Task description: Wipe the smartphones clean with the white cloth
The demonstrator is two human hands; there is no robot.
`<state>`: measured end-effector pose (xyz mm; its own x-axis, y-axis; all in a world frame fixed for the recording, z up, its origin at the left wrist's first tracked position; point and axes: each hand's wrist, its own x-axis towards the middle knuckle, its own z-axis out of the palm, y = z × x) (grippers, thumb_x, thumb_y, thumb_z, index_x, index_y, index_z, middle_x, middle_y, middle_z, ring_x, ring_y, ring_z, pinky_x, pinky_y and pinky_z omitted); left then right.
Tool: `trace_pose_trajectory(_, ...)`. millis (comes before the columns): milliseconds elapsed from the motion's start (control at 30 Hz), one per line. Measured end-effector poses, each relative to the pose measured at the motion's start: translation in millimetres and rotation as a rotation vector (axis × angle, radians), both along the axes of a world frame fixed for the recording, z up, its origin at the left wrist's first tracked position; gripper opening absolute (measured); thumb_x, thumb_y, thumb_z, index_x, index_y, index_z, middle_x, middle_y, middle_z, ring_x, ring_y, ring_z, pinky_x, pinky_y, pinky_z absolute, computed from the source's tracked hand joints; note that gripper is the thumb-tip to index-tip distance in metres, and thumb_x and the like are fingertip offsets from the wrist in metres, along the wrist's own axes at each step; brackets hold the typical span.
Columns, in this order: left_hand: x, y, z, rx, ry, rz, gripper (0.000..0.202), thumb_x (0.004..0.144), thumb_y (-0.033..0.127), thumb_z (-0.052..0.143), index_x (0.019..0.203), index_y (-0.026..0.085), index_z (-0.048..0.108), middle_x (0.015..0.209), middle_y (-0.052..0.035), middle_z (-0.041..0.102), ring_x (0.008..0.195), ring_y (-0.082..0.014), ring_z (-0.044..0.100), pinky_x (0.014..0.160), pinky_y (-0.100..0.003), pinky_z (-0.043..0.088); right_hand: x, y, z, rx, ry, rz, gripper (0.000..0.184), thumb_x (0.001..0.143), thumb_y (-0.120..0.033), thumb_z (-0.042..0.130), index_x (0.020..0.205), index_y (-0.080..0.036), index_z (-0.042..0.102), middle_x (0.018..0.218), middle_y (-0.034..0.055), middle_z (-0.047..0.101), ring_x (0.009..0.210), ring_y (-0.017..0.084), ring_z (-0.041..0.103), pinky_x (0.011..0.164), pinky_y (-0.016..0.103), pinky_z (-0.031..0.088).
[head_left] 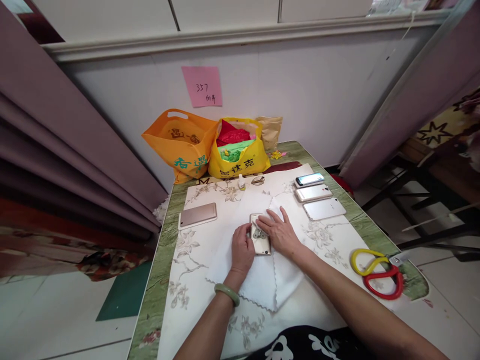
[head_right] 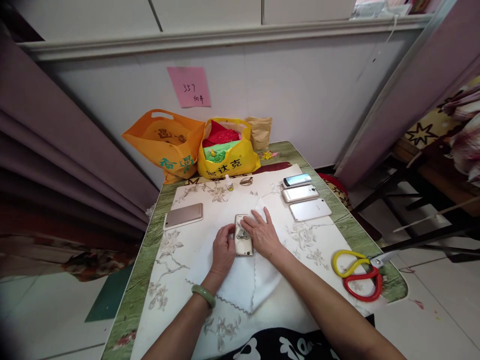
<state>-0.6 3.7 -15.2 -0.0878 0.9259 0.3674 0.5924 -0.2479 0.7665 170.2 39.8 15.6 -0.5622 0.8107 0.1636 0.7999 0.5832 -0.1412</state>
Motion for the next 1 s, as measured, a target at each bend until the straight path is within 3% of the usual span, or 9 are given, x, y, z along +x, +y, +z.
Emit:
trace_pose_trajectory(133,0.3,-1.5,-2.2,-0.027,-0.040,0.031,0.049,0.076,-0.001,0.039,0.119,0.019,0.054,0.111,-0.0088,0.064,0.101,-0.0197,0.061,0.095,-0.041,0.050,-12.1,23.5,4.0,-0.031,0.002,0.154,0.046,0.093,-0.018,0.047,0.135,-0.037,0.053,0.142,-0.0034,0.054,0.141,0.024,0.033,0.117,0.055,0.004)
trace_pose_trajectory(233,1.1,-2.2,-1.2,-0.043,-0.043,0.035,0.051,0.076,-0.001,0.039,0.122,0.019,0.052,0.110,-0.0090,0.064,0.101,-0.0196,0.062,0.096,-0.041,0.050,-8.4,24.0,-0.3,-0.001,-0.010,0.071,0.048,0.095,-0.018,0.044,0.139,-0.035,0.049,0.144,-0.0017,0.052,0.142,0.025,0.031,0.117,0.057,0.001)
trace_pose_trajectory(400,1.8,-2.1,0.6,-0.034,-0.018,0.035,0.048,0.075,0.001,0.041,0.117,0.020,0.055,0.106,-0.0073,0.064,0.099,-0.0203,0.062,0.094,-0.041,0.051,6.6,-2.1,-10.5,0.059,-0.039,-0.163,0.056,0.092,-0.012,0.040,0.146,-0.026,0.041,0.146,0.0040,0.050,0.144,0.028,0.026,0.116,0.060,-0.004)
trace_pose_trajectory(533,1.6,-1.5,-0.1,-0.022,-0.013,0.040,0.048,0.074,0.001,0.041,0.116,0.020,0.055,0.107,-0.0074,0.064,0.100,-0.0209,0.061,0.094,-0.041,0.050,13.2,-28.6,-13.1,0.061,-0.029,-0.161,0.056,0.091,-0.013,0.041,0.146,-0.024,0.042,0.143,0.0043,0.053,0.145,0.028,0.023,0.117,0.058,-0.007)
trace_pose_trajectory(633,1.4,-0.8,-1.0,-0.021,-0.009,0.036,0.047,0.074,0.001,0.042,0.115,0.020,0.055,0.106,-0.0070,0.064,0.099,-0.0206,0.061,0.094,-0.041,0.050,13.8,-33.9,-10.4,0.049,-0.026,-0.128,0.054,0.093,-0.014,0.041,0.145,-0.027,0.044,0.141,0.0024,0.055,0.145,0.028,0.023,0.116,0.059,-0.007)
trace_pose_trajectory(833,0.4,0.2,-3.0,-0.023,0.002,0.025,0.048,0.073,0.000,0.042,0.116,0.020,0.055,0.106,-0.0071,0.063,0.100,-0.0206,0.060,0.095,-0.041,0.050,-3.1,0.0,2.2,0.016,-0.043,-0.091,0.049,0.095,-0.016,0.041,0.142,-0.029,0.047,0.142,0.0009,0.054,0.144,0.032,0.024,0.115,0.061,-0.006)
trace_pose_trajectory(1000,0.1,-0.6,-3.5,-0.019,0.000,0.020,0.048,0.074,0.000,0.041,0.116,0.020,0.055,0.108,-0.0075,0.063,0.101,-0.0202,0.060,0.097,-0.041,0.049,-11.6,18.9,3.1,-0.023,-0.015,0.016,0.048,0.096,-0.016,0.040,0.141,-0.031,0.048,0.145,-0.0012,0.051,0.145,0.029,0.024,0.116,0.061,-0.005)
